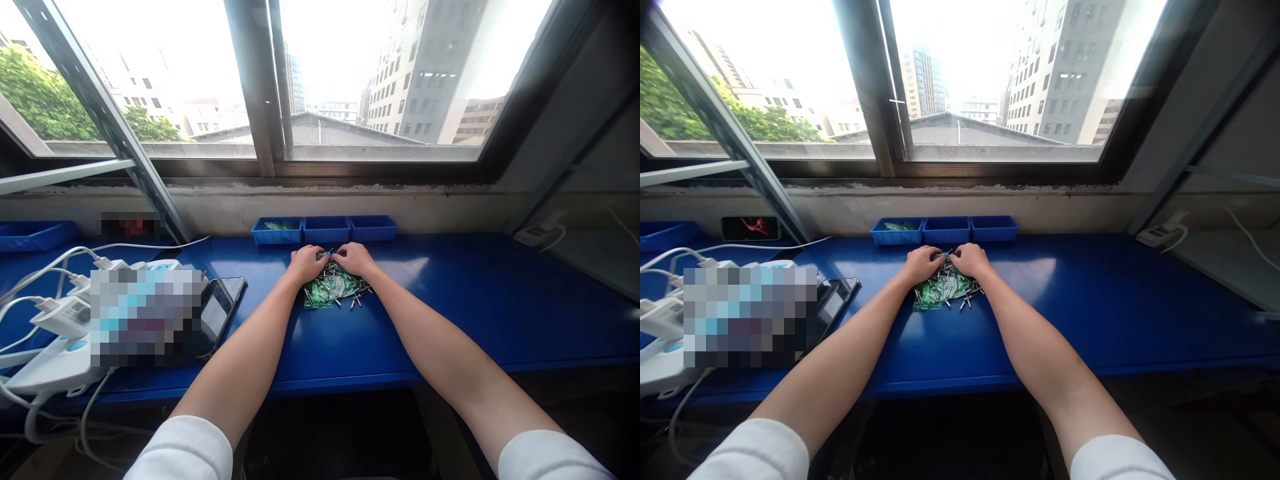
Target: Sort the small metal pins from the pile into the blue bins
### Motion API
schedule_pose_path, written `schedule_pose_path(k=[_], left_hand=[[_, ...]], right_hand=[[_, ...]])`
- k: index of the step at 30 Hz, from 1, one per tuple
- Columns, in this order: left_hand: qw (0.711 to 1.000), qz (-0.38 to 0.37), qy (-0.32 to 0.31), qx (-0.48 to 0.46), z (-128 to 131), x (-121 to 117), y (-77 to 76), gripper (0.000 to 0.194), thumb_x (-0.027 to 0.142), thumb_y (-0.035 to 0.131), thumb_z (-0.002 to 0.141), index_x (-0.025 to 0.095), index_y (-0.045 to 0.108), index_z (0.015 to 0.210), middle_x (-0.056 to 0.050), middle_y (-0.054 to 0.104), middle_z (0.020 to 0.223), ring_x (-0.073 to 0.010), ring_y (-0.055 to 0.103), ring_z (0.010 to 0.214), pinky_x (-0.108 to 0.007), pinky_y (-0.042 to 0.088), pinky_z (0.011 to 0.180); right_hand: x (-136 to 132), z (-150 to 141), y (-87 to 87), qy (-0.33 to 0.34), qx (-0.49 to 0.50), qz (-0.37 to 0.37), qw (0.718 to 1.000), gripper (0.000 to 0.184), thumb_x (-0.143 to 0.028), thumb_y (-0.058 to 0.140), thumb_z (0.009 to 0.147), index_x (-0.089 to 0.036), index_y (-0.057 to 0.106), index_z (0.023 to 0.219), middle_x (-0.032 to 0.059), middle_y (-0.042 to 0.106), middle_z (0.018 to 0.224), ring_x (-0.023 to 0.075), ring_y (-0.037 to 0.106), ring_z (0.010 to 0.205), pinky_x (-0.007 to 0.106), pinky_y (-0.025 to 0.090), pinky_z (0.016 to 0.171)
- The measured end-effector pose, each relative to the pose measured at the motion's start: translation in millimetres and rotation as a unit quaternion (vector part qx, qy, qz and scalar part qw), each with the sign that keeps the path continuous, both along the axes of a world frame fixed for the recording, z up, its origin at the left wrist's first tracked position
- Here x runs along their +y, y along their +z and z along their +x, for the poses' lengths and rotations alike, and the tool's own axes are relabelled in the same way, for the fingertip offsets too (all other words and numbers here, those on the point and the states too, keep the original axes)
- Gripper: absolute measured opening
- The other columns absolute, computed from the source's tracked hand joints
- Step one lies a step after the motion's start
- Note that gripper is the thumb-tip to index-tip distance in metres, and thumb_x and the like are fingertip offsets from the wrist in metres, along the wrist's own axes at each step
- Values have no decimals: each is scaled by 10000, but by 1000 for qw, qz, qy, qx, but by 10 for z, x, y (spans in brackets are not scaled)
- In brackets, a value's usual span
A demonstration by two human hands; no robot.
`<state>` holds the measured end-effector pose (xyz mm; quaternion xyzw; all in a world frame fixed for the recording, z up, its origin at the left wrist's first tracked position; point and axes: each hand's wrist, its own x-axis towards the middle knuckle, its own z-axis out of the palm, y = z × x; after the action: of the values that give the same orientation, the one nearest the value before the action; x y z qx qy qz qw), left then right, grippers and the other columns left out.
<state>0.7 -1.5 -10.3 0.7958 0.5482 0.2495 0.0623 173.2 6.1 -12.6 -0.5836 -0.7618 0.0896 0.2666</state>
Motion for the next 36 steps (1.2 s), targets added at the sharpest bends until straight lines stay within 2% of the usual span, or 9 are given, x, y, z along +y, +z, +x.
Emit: schedule_pose_path(k=[6, 12, 16, 19, 22, 25, 30, 34, 36], left_hand=[[1000, 5, -18, 1, -6, 11, -8, 328, 422, 484, 817, 219, 659, 1007, -72, 646, 1048, -257, 564, 1011, -360, 394, 891], [999, 45, -23, -18, 10, -48, 56, 326, 397, 483, 828, 208, 646, 1038, -77, 642, 1078, -254, 553, 1051, -385, 364, 950], [991, 86, -91, -54, 35, -77, 90, 298, 338, 522, 813, 214, 634, 1060, -54, 660, 1052, -221, 578, 1011, -326, 411, 900], [985, 98, -123, -78, 45, -54, 86, 222, 297, 520, 818, 202, 670, 953, -44, 695, 938, -200, 621, 897, -300, 436, 842], [985, 110, -115, -74, 41, -19, 72, 213, 281, 496, 835, 196, 691, 840, -40, 707, 817, -190, 637, 794, -302, 436, 817], [988, 106, -94, -68, 33, -12, 74, 224, 234, 468, 835, 196, 688, 830, -35, 704, 777, -180, 636, 772, -284, 441, 787], [993, 81, -74, -52, 29, -44, 94, 237, 163, 435, 817, 199, 669, 839, -16, 698, 788, -168, 625, 778, -267, 437, 767], [992, 85, -71, -59, 28, -46, 89, 256, 224, 407, 860, 197, 661, 879, -27, 695, 831, -173, 618, 797, -268, 436, 753], [991, 97, -66, -59, 24, -41, 87, 261, 243, 412, 864, 198, 669, 879, -34, 694, 855, -180, 614, 825, -271, 434, 761]], right_hand=[[10, 7, -16, 28, 33, 10, 999, 249, -419, 556, 778, -236, 721, 741, 45, 704, 784, 204, 619, 771, 278, 424, 698], [3, 12, 2, 22, 43, 86, 995, 342, -450, 487, 831, -203, 688, 705, 56, 675, 767, 178, 578, 727, 266, 379, 673], [-28, -15, 44, 50, 40, 119, 991, 458, -477, 401, 877, -175, 612, 604, 55, 630, 656, 155, 526, 653, 256, 337, 623], [-47, -41, 67, 68, 73, 117, 988, 539, -523, 346, 886, -168, 547, 534, 42, 593, 582, 134, 494, 584, 251, 316, 590], [-72, -55, 86, 71, 118, 100, 985, 578, -562, 332, 875, -167, 491, 484, 23, 545, 511, 114, 469, 523, 247, 305, 563], [-110, -54, 110, 52, 157, 105, 981, 528, -559, 377, 856, -169, 510, 526, 11, 537, 521, 107, 450, 512, 241, 308, 546], [-153, -43, 149, 45, 162, 102, 980, 423, -511, 476, 817, -169, 561, 583, 4, 554, 555, 109, 447, 529, 239, 320, 540], [-144, -43, 150, 27, 163, 95, 982, 432, -494, 470, 825, -168, 577, 563, 6, 548, 516, 113, 454, 510, 247, 332, 539], [-143, -47, 146, 31, 187, 99, 977, 381, -473, 498, 814, -167, 619, 623, 13, 594, 564, 119, 495, 535, 245, 361, 560]])
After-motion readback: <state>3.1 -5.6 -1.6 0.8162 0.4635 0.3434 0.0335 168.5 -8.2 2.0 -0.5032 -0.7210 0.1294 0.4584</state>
